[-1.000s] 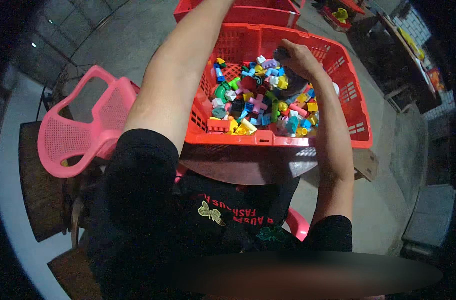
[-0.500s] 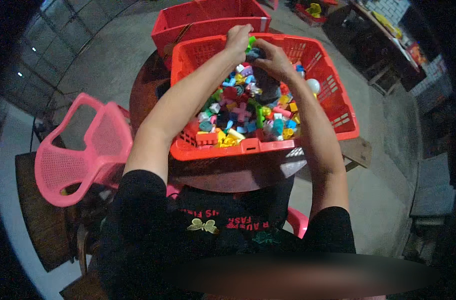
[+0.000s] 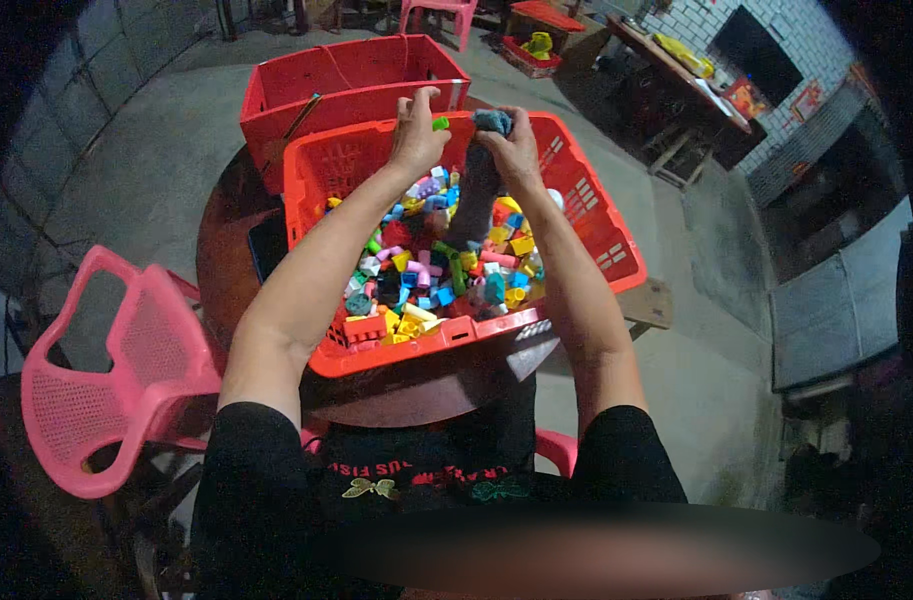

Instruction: Cleaning plastic building blocks with a cloth while they are in a red bin.

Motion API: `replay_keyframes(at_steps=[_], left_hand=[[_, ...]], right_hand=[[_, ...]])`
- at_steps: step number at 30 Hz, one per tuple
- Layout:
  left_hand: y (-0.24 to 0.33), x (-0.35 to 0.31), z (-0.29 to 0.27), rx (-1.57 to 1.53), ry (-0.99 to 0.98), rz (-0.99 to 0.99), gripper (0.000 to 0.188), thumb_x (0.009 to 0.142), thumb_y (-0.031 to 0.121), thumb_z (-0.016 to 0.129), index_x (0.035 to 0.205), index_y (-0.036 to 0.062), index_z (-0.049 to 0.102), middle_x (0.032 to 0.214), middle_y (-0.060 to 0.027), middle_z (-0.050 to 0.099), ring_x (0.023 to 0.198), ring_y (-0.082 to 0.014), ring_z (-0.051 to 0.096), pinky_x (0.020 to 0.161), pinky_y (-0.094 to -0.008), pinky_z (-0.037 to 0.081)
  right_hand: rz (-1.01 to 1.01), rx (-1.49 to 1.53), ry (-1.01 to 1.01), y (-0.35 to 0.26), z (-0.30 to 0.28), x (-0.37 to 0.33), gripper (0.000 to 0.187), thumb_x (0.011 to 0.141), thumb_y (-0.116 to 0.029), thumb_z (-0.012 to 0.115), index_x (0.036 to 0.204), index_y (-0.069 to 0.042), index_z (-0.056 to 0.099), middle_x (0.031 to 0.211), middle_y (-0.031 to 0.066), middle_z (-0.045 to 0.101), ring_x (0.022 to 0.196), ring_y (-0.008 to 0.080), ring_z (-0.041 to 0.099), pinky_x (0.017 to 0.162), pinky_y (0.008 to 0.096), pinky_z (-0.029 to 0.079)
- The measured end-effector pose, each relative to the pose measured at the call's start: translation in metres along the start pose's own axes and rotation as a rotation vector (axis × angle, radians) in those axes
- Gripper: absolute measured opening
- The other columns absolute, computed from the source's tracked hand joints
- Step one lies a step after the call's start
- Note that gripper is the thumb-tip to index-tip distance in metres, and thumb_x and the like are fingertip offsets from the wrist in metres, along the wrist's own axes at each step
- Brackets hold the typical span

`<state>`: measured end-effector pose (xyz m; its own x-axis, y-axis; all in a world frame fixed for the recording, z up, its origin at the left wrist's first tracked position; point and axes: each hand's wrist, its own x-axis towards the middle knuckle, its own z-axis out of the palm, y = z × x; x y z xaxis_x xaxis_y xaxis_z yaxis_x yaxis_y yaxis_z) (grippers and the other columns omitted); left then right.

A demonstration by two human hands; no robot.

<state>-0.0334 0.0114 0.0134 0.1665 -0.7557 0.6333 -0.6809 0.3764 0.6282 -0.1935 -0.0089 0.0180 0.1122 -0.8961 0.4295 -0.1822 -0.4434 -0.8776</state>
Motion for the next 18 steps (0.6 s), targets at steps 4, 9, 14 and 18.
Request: replay_keyframes(at_steps=[4, 9, 14, 18], left_hand=[[0.003, 0.000, 0.007, -0.064, -0.117, -0.114, 0.064, 0.060, -0.004, 0.059, 0.119, 0.0089, 0.038, 0.101, -0.0158, 0.046, 0.093, -0.0274, 0.049, 0.079, -0.0380, 0.043], [0.009, 0.006, 0.007, -0.476, -0.312, -0.251, 0.062, 0.060, -0.009, 0.051, 0.118, 0.0074, 0.038, 0.091, -0.0092, 0.047, 0.085, -0.0225, 0.051, 0.070, -0.0350, 0.045], [-0.002, 0.004, 0.009, -1.171, -0.012, -0.587, 0.041, 0.071, 0.004, 0.050, 0.111, 0.0085, 0.044, 0.090, -0.0096, 0.050, 0.072, -0.0225, 0.053, 0.064, -0.0405, 0.046], [0.011, -0.002, 0.016, -1.311, -0.082, -1.067, 0.014, 0.081, 0.017, 0.048, 0.091, 0.0106, 0.054, 0.080, -0.0075, 0.055, 0.074, -0.0226, 0.056, 0.072, -0.0411, 0.045]], right_hand=[[-0.185, -0.102, -0.366, -0.003, 0.005, -0.011, 0.043, 0.070, -0.009, 0.059, 0.110, -0.004, 0.044, 0.093, 0.0072, 0.052, 0.091, 0.0156, 0.049, 0.081, 0.0286, 0.040], [0.031, 0.207, -0.385, -0.002, 0.002, -0.009, 0.038, 0.070, -0.005, 0.056, 0.106, -0.005, 0.045, 0.090, 0.0048, 0.052, 0.086, 0.0138, 0.050, 0.076, 0.0267, 0.041], [0.036, 0.249, -0.310, -0.015, 0.014, -0.016, 0.037, 0.069, -0.002, 0.055, 0.105, -0.003, 0.045, 0.092, 0.0053, 0.053, 0.087, 0.0143, 0.051, 0.078, 0.0269, 0.041], [-0.235, -0.057, -0.425, -0.002, 0.017, -0.018, 0.038, 0.071, -0.003, 0.056, 0.107, -0.003, 0.045, 0.090, 0.0037, 0.051, 0.087, 0.0137, 0.048, 0.079, 0.0266, 0.040]])
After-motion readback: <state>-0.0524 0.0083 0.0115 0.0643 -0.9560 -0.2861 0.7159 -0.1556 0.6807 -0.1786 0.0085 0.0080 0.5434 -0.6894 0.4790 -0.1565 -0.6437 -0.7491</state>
